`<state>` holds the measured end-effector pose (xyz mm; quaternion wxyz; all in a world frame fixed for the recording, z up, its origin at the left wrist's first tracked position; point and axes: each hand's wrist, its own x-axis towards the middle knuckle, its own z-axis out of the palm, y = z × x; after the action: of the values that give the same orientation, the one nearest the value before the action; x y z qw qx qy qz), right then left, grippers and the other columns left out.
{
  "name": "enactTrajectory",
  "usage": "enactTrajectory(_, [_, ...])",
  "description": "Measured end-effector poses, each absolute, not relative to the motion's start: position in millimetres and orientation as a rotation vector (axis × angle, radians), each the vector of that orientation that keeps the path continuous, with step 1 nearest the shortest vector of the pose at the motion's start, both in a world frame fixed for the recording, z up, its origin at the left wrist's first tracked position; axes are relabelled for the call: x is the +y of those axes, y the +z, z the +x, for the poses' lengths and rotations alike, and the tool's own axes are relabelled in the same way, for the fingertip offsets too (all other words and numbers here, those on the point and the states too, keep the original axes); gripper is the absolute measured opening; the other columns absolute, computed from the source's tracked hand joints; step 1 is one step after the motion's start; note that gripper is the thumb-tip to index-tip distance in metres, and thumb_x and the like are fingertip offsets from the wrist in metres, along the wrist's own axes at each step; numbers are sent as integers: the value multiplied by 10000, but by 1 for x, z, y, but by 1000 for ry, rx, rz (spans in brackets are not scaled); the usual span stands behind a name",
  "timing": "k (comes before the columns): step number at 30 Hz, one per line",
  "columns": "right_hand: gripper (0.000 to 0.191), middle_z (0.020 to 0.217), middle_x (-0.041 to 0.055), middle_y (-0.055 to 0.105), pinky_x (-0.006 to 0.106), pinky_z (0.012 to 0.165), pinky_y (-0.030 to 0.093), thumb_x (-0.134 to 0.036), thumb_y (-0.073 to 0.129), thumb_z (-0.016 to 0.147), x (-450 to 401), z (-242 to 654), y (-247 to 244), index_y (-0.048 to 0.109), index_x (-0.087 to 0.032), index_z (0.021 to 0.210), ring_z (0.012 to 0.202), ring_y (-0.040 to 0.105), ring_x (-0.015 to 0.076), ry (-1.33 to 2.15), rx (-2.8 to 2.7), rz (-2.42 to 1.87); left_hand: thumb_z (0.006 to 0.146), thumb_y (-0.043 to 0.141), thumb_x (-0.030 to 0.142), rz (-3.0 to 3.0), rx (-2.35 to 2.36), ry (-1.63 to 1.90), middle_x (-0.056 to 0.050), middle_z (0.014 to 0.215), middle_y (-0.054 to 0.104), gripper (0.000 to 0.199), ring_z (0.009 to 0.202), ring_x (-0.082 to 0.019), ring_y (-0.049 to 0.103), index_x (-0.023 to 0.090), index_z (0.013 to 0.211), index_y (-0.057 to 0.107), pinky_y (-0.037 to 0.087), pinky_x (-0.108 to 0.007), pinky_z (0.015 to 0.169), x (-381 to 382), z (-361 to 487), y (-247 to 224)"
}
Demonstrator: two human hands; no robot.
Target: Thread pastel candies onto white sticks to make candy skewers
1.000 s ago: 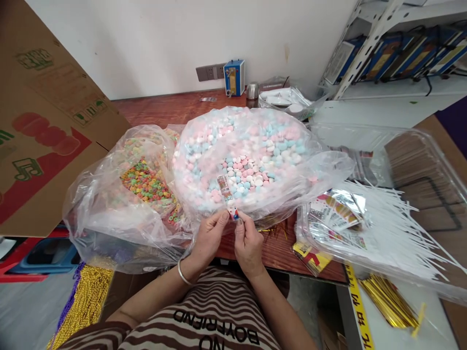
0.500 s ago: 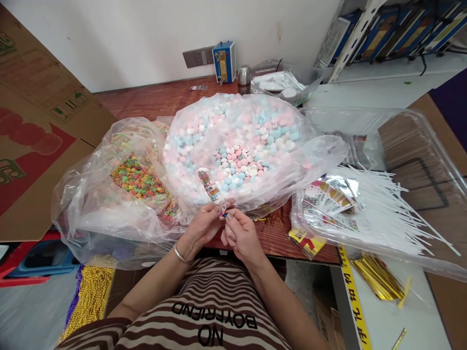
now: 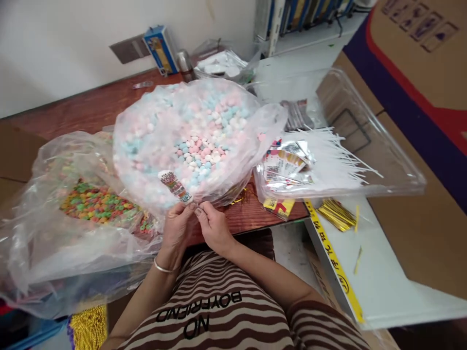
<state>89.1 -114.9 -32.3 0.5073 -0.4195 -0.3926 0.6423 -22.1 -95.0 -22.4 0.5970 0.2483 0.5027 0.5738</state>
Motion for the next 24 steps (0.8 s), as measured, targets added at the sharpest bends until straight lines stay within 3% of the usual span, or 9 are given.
enactTrajectory(5, [365,452,-168,217,200,350,265,-553,651,865,-121,92,-34,490,-233,796,331,114,49,2112,-561,-526,579,931,460,634,974,1062,-56,743,753,329,712,-167,679,195,657,752,552,-291,704,-103,-31,-27])
enactTrajectory(7, [354,440,-179,204,201,343,278,-535,656,859,-124,97,-34,468,-240,805,312,89,48,2234,-525,-426,572,937,446,640,896,996,-78,795,763,325,775,-204,701,194,635,742,566,-325,732,-106,-30,-28])
enactTrajectory(9, [351,455,-167,279,220,370,335,-559,611,877,-127,105,-37,469,-243,823,300,171,58,2240,-629,-484,561,946,413,660,885,1017,-78,823,765,308,857,-233,716,194,628,740,580,-358,803,-107,-28,-28])
enactTrajectory(12, [286,604,-79,531,241,496,409,-495,535,942,-132,128,-46,549,-220,865,426,454,93,1869,-1095,-939,551,953,397,682,966,1155,-48,792,757,306,864,-216,721,195,622,735,586,-381,880,-105,-27,-23])
enactTrajectory(15, [112,835,13,671,267,712,445,-271,555,941,-139,158,-61,627,-204,887,753,612,147,1092,-1526,-1500,539,962,382,699,1063,1322,-15,750,744,310,821,-180,721,197,633,732,591,-374,906,-102,-39,-16])
enactTrajectory(18, [163,910,49,679,279,755,435,-204,519,961,-144,178,-75,664,-199,887,851,623,178,743,-1751,-1712,522,972,347,734,1116,1437,-4,737,740,323,780,-159,713,185,609,706,602,-366,878,-104,-55,-10])
enactTrajectory(24, [164,989,54,686,279,737,422,-226,541,988,-146,163,-82,702,-218,1018,924,631,192,554,-1982,-1685,495,981,334,704,1198,1471,-15,741,750,336,689,-137,695,174,629,718,607,-323,745,-116,-67,-12])
